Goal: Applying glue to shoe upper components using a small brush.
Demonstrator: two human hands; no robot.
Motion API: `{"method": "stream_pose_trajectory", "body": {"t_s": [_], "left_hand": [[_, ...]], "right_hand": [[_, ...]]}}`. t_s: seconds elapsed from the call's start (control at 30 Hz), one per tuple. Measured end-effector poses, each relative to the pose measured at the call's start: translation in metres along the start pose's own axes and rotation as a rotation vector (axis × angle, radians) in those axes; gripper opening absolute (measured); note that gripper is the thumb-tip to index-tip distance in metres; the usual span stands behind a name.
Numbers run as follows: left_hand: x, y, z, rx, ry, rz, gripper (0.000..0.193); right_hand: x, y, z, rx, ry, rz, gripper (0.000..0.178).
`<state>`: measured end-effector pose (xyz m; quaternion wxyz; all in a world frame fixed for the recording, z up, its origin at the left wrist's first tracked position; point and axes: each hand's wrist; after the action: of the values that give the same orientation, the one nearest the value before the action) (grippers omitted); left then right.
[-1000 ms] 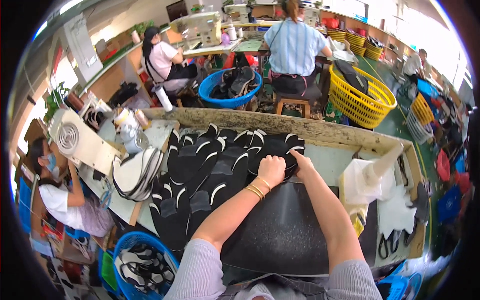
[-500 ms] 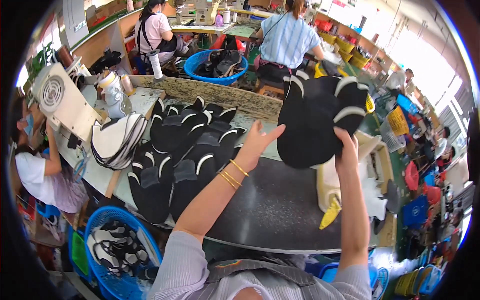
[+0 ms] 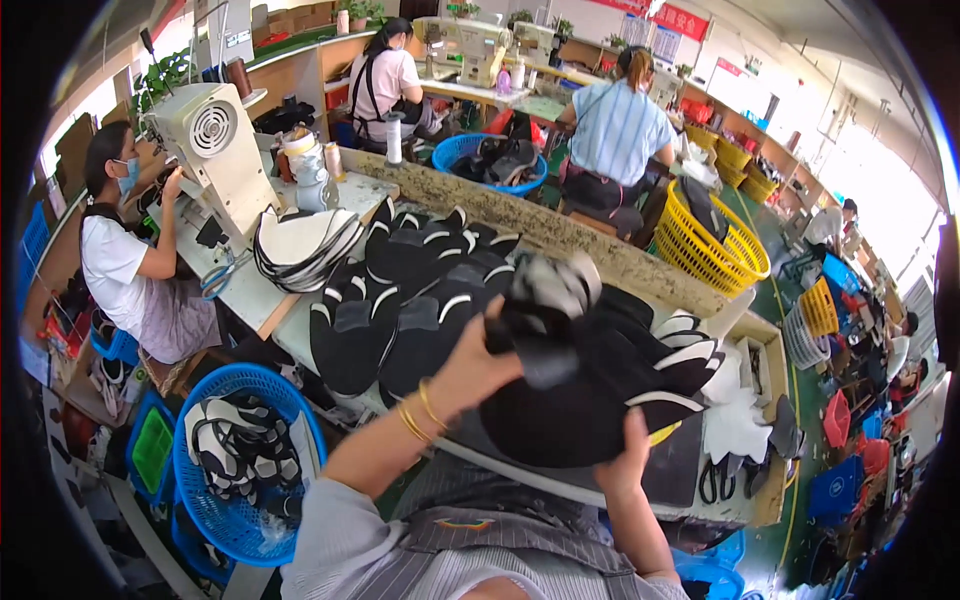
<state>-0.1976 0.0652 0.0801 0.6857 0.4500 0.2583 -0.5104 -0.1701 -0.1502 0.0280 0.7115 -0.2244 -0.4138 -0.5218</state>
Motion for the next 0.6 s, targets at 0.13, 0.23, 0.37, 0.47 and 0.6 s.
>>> {"method": "stream_pose_trajectory", "body": {"t_s": [0.13,0.23,0.37,0.47,0.6], "left_hand": [[-0.006,0.007,-0.05,-0.09,-0.062,-0.446,0.045],[0.047,0.017,-0.096,0.006,0.146,-0.792,0.054],[0.119,0.036,-0.104,0.422,0.66,-0.918,0.065],[0.128,0.059,-0.077,0.535,0.506,-0.922,0.051],[0.137,0.072,-0.061,0.531,0.69,-0.994,0.052]], "right_hand": [[0.055,-0.017,-0.024,0.754,-1.193,-0.193,0.052],[0.077,-0.024,-0.06,0.391,-1.322,-0.43,0.026],[0.088,-0.016,-0.109,0.159,-2.059,-0.362,0.038],[0.071,-0.008,-0.113,0.29,-2.179,-0.185,0.05],[0.046,0.023,-0.132,0.333,-2.185,-0.169,0.055]]}}
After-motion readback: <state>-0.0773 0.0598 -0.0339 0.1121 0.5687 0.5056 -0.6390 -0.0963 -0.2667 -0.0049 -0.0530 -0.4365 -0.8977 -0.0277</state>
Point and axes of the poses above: each hand's wrist, its own y-axis towards the middle knuckle, its own z-axis out of the palm, x = y × z, and after that the axes turned 8 degrees about x, right-handed
